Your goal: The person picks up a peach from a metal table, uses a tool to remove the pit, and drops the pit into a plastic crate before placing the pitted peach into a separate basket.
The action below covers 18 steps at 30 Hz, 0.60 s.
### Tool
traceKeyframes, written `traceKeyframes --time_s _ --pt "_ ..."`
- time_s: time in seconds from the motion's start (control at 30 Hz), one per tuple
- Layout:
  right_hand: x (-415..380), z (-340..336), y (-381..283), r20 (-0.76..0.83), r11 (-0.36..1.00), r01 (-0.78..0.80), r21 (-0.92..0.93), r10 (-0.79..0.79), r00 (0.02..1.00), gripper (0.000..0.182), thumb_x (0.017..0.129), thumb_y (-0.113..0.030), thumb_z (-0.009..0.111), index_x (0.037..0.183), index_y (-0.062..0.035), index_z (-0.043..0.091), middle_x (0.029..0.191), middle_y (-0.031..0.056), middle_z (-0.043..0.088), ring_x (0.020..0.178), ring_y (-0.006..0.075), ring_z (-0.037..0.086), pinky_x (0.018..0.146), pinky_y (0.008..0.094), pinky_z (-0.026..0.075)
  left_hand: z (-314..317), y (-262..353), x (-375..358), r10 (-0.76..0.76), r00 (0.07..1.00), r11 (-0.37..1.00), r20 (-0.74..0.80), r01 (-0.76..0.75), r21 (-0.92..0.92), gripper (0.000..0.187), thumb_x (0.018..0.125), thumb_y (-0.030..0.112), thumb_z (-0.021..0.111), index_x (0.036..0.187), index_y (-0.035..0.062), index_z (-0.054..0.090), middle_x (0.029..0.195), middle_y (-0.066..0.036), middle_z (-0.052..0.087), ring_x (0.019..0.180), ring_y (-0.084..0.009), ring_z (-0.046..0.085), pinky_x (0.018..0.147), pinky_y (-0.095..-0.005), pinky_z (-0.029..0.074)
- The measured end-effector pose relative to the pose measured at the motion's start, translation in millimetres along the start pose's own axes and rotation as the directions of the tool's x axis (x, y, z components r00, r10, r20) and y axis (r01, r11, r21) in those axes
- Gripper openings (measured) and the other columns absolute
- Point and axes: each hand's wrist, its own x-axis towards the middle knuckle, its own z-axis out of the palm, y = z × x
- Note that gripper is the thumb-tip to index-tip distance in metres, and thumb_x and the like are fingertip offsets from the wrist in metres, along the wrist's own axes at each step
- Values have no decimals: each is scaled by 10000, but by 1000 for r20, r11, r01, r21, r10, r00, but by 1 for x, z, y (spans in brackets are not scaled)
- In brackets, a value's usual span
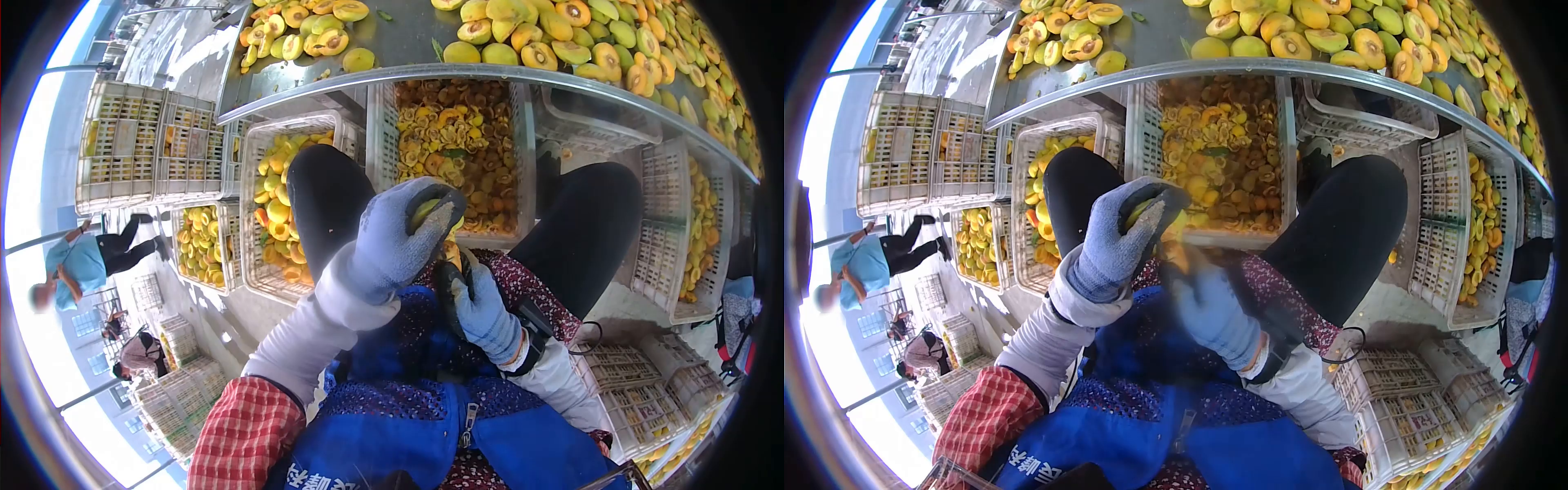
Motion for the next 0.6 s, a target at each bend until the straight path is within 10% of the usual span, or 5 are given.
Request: traceKeyframes --time_s 0.07,0.13,0.23,0.4,0.6 --pt "-6 4 1 -25 997 -25 78 27 999 487 934 -286 465 1280 47 383 1001 137 537 774 242 550 704 320 462 -2 2 3 36 988 995 148 -49 83 223 859 75 522 1016 -66 594 911 -102 626 852 -124 567 773 -235 438" --pt "-3 7 -9 120 606 -308 734 331 936 397 935 -363 485 1144 -26 490 832 66 538 612 144 517 524 248 437 2 0 3 52 990 998 130 -56 27 227 860 78 515 1016 -66 594 912 -104 627 851 -128 569 774 -237 438" --pt "-3 2 -11 384 228 -595 770 579 719 354 927 -439 481 936 -87 514 629 -1 464 445 76 413 369 204 308 11 -8 8 155 987 985 43 -152 -77 211 842 93 536 990 -39 605 879 -135 629 805 -200 605 727 -279 461" --pt "5 -4 -15 426 196 -633 749 589 686 387 924 -478 457 803 -111 480 527 -29 389 368 72 338 324 217 249 24 -23 5 235 965 956 -117 -251 -154 198 818 86 544 972 -17 614 853 -176 629 780 -281 643 686 -328 488" --pt "10 -5 -12 482 107 -663 741 603 635 417 919 -503 448 784 -111 490 536 -24 397 374 74 346 328 214 257 19 -13 7 242 968 954 -62 -225 200 181 817 138 586 967 41 621 884 -152 634 800 -320 631 689 -357 498"
